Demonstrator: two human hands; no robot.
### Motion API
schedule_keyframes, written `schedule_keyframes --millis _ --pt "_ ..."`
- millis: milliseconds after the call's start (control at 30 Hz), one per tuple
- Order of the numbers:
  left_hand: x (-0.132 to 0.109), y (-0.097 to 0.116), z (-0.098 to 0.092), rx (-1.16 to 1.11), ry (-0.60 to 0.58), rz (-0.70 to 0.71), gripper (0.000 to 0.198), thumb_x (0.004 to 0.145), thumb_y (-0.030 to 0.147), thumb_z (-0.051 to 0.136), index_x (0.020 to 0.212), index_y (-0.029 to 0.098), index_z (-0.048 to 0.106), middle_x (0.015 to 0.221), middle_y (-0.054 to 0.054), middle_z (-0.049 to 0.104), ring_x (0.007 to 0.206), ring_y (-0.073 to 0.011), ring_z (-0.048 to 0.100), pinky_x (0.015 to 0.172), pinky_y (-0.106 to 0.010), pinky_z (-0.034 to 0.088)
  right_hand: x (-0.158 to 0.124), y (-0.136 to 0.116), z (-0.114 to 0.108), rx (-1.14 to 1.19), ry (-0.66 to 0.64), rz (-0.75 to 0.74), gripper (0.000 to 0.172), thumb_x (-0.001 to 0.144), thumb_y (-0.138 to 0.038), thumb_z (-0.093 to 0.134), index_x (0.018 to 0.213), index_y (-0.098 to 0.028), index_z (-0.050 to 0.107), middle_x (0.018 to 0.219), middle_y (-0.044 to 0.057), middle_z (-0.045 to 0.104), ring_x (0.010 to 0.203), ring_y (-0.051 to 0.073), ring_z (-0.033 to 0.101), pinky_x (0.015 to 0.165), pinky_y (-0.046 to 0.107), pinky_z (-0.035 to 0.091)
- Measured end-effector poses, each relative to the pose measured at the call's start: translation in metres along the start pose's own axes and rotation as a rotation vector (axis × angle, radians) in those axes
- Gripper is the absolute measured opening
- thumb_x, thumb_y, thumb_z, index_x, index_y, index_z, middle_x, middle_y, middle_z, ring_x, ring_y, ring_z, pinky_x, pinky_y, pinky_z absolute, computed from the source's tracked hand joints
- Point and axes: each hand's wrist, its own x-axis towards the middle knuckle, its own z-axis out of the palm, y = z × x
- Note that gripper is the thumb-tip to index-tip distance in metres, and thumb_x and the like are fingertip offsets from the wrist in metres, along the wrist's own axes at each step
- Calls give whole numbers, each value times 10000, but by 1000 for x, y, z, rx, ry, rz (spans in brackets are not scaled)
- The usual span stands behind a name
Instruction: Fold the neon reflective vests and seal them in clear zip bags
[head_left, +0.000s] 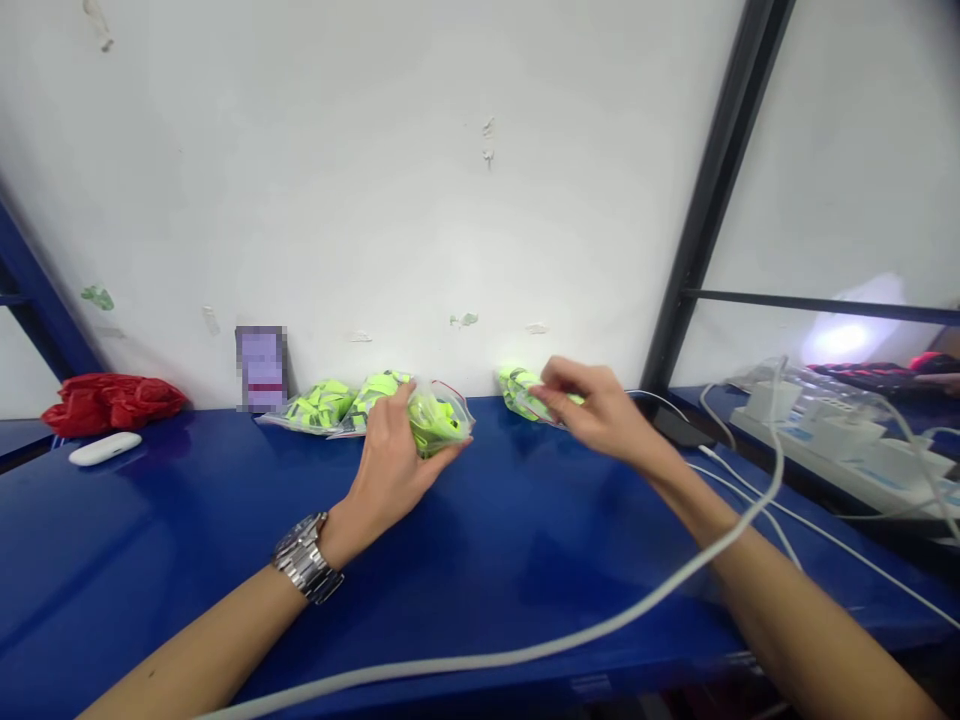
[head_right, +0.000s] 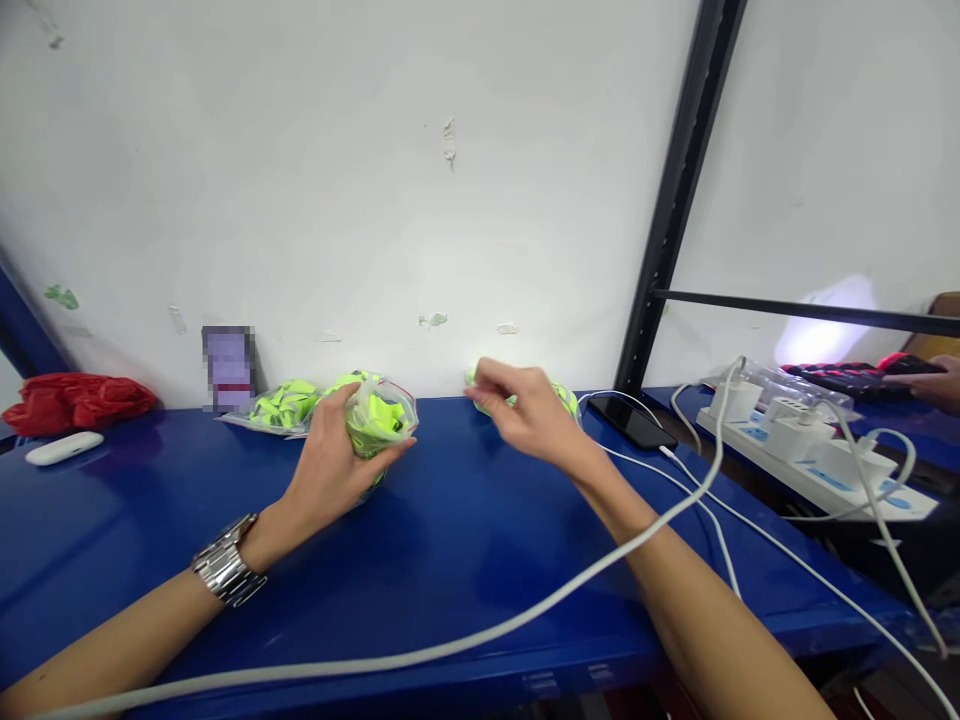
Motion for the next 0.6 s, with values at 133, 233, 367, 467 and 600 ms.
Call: schedule_keyframes --millis 133,233,367,467,600 --pt "-1 2 2 -30 9 -53 823 778 500 662 1375 128 236 1186 -174 435 1129 -331 446 966 -521 406 1 -11 7 84 -79 10 156 875 -328 594 898 -194 516 820 11 557 686 122 515 586 229 408" --pt "-4 10 2 -62 -15 17 823 802 432 647 1404 134 171 1228 -183 394 1153 -329 413 985 -530 384 -2 -20 32 30 -196 -134 200 852 -272 624 1009 -183 536 1026 82 552 885 175 541 715 278 454" --pt "-5 14 3 -56 -36 120 818 823 377 630 1422 125 132 1248 -189 374 1161 -317 391 1004 -521 372 -2 -12 45 -67 -156 -213 78 847 -113 546 792 -169 541 856 70 571 805 181 548 696 302 451" --pt "-5 16 7 -70 -14 100 863 823 440 637 1436 131 113 1245 -187 377 1162 -307 393 1002 -505 385 4 -5 36 24 -86 -230 126 804 -84 582 714 -172 576 828 53 621 719 151 574 636 270 455" --pt "-9 19 10 -125 -46 30 1017 798 536 629 1469 131 -19 1331 -223 295 1236 -343 325 1034 -549 339 13 -7 27 202 -19 -117 100 776 -97 622 720 -177 637 832 41 645 641 120 570 531 230 444"
